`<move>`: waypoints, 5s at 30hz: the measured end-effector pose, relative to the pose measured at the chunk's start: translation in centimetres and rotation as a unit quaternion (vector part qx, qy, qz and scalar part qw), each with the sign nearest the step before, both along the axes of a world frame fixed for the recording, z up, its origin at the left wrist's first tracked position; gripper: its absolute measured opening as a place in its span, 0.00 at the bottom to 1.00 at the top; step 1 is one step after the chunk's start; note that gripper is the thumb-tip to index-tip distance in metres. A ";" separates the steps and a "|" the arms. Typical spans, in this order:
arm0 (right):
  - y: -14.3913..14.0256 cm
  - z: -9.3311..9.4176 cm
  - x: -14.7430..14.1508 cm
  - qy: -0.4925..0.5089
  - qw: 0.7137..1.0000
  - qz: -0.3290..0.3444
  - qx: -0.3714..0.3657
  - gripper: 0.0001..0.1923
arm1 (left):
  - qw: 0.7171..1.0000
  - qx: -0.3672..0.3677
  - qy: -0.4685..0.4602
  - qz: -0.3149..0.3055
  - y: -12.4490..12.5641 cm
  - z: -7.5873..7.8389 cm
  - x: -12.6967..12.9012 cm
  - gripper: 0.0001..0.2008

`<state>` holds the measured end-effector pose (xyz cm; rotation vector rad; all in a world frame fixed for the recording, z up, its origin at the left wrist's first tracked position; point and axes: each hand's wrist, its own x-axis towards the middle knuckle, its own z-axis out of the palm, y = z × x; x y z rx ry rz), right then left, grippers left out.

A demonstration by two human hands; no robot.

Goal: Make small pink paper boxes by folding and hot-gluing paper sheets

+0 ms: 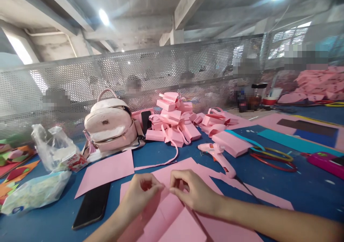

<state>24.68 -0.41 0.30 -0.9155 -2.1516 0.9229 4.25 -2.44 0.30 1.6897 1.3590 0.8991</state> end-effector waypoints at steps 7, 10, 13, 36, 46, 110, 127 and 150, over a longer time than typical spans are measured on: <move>-0.6 -0.2 -0.4 -0.003 0.999 0.033 -0.017 0.05 | 0.999 0.029 -0.013 0.005 -1.1 0.2 0.6 0.08; -0.3 0.2 -0.2 0.021 0.999 0.028 -0.031 0.07 | 0.999 0.022 -0.038 0.006 -1.0 0.1 0.6 0.07; 0.7 0.5 0.4 0.055 0.998 -0.008 -0.010 0.09 | 0.993 -0.005 -0.114 0.006 -0.4 -0.4 0.3 0.14; 1.1 -0.4 1.6 0.036 0.978 0.018 0.207 0.02 | 0.982 -0.089 -0.152 -0.066 -1.9 -1.7 0.7 0.26; -0.3 -0.2 0.4 0.072 0.996 0.020 0.043 0.07 | 0.989 -0.076 -0.084 -0.095 -1.8 -2.0 0.6 0.26; 2.5 1.6 1.9 -0.013 0.948 0.208 0.241 0.15 | 0.977 -0.116 -0.097 -0.150 -1.8 -2.4 0.3 0.24; -0.5 1.4 0.7 -0.085 0.932 0.107 0.336 0.11 | 0.982 -0.094 -0.092 -0.133 -1.9 -2.5 0.4 0.26; -0.7 1.1 0.1 -0.069 0.961 0.059 0.260 0.10 | 0.985 -0.086 -0.082 -0.128 -2.1 -2.2 0.7 0.25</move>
